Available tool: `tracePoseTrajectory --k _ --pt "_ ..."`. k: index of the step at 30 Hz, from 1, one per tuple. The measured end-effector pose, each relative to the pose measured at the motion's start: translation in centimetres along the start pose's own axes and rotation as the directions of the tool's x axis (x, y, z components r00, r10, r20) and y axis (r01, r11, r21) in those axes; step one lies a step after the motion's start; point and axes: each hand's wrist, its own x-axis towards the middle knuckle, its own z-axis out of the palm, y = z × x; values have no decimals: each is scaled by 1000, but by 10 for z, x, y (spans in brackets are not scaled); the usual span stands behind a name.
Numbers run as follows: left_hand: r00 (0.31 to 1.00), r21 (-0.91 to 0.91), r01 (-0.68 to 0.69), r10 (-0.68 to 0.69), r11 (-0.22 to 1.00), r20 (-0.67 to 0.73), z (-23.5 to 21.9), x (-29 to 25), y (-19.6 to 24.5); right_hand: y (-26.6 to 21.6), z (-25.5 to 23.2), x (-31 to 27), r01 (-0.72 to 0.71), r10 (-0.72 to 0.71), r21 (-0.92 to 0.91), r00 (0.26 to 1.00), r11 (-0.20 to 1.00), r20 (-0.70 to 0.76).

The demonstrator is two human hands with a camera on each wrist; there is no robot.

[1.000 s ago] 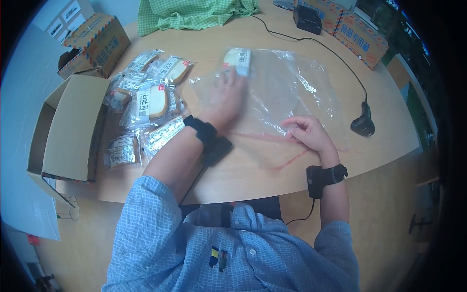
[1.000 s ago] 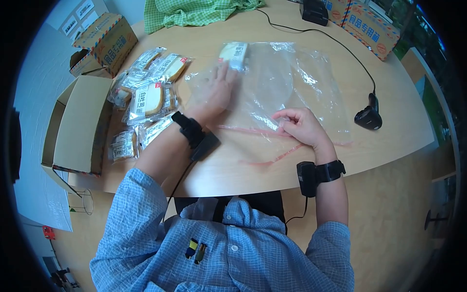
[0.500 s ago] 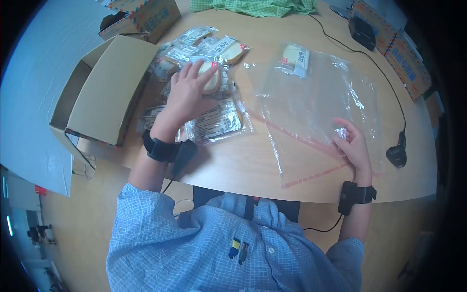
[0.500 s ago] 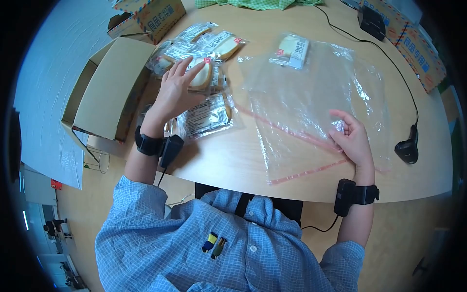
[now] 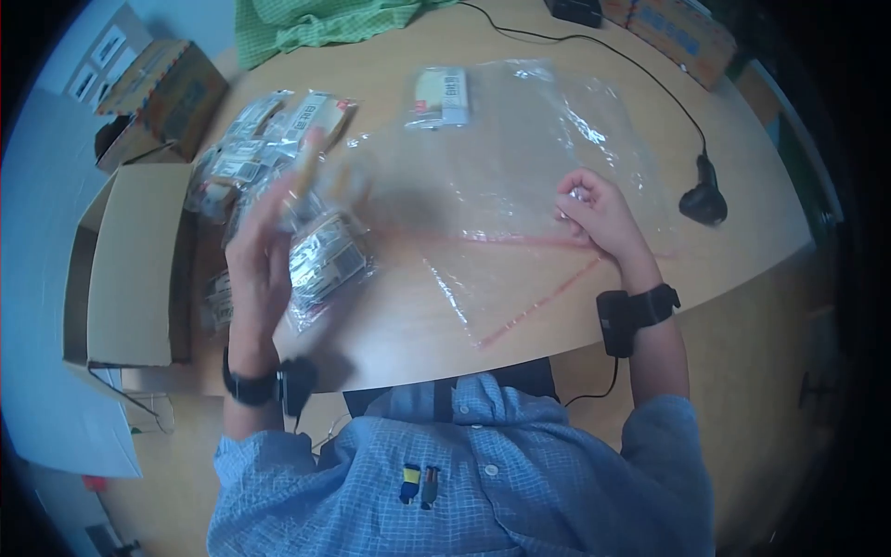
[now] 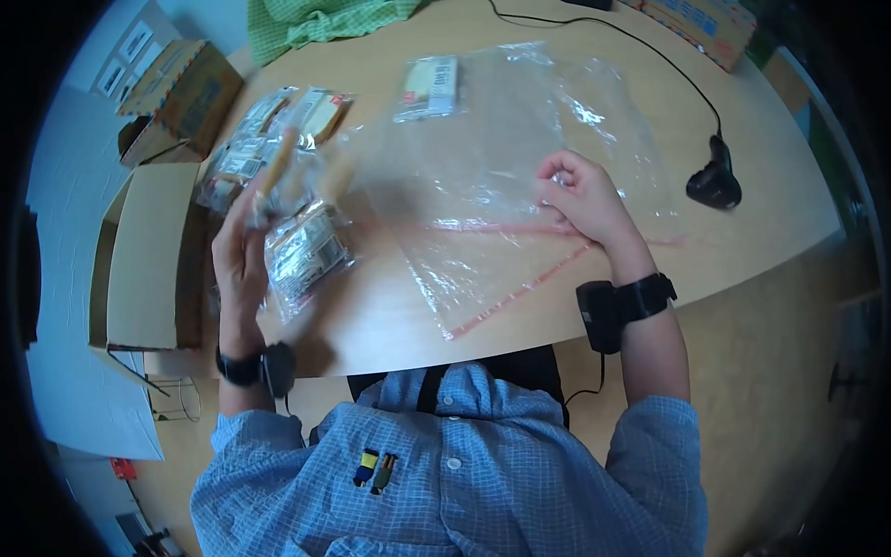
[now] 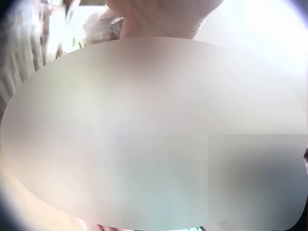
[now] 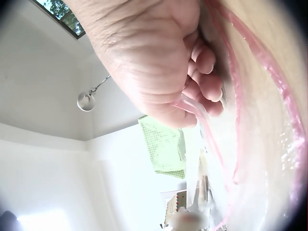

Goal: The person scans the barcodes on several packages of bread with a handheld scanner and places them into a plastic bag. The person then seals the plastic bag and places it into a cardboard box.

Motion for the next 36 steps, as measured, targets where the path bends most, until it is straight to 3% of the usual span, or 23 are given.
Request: tracePoseTrajectory --k 2,4,7,9,10,15,20,27,30,32,36 --pt "958 -95 -175 192 980 211 5 -2 34 -3 2 -1 -8 8 -9 1000 1000 -10" --pt "863 -246 -176 270 953 427 19 -2 62 -1 -1 0 -10 10 -24 1000 1000 -8" --pt "819 -246 -271 358 930 449 51 -4 74 5 -3 1 82 -82 -17 996 996 31" --pt "796 -74 -440 427 895 429 68 2 80 3 -3 1 112 -110 -22 993 994 46" --pt "802 -57 -461 443 886 401 75 4 81 4 -3 1 114 -112 -24 993 993 43" --pt "833 6 -473 445 881 329 99 9 63 -1 -1 -2 44 -43 -18 998 999 37" --pt "800 17 -429 371 903 472 97 7 60 3 -1 0 58 -57 -25 997 998 47" --pt "773 -43 -372 335 927 539 84 11 61 4 -2 1 92 -90 -35 994 995 62" --pt "783 -114 -318 329 941 527 78 12 60 4 -2 2 90 -88 -33 994 995 62" --pt "801 -168 -184 247 968 545 74 16 58 3 -2 1 88 -85 -44 994 995 66" --pt "740 -81 -338 318 938 592 82 16 56 3 -1 2 84 -81 -50 995 995 64"
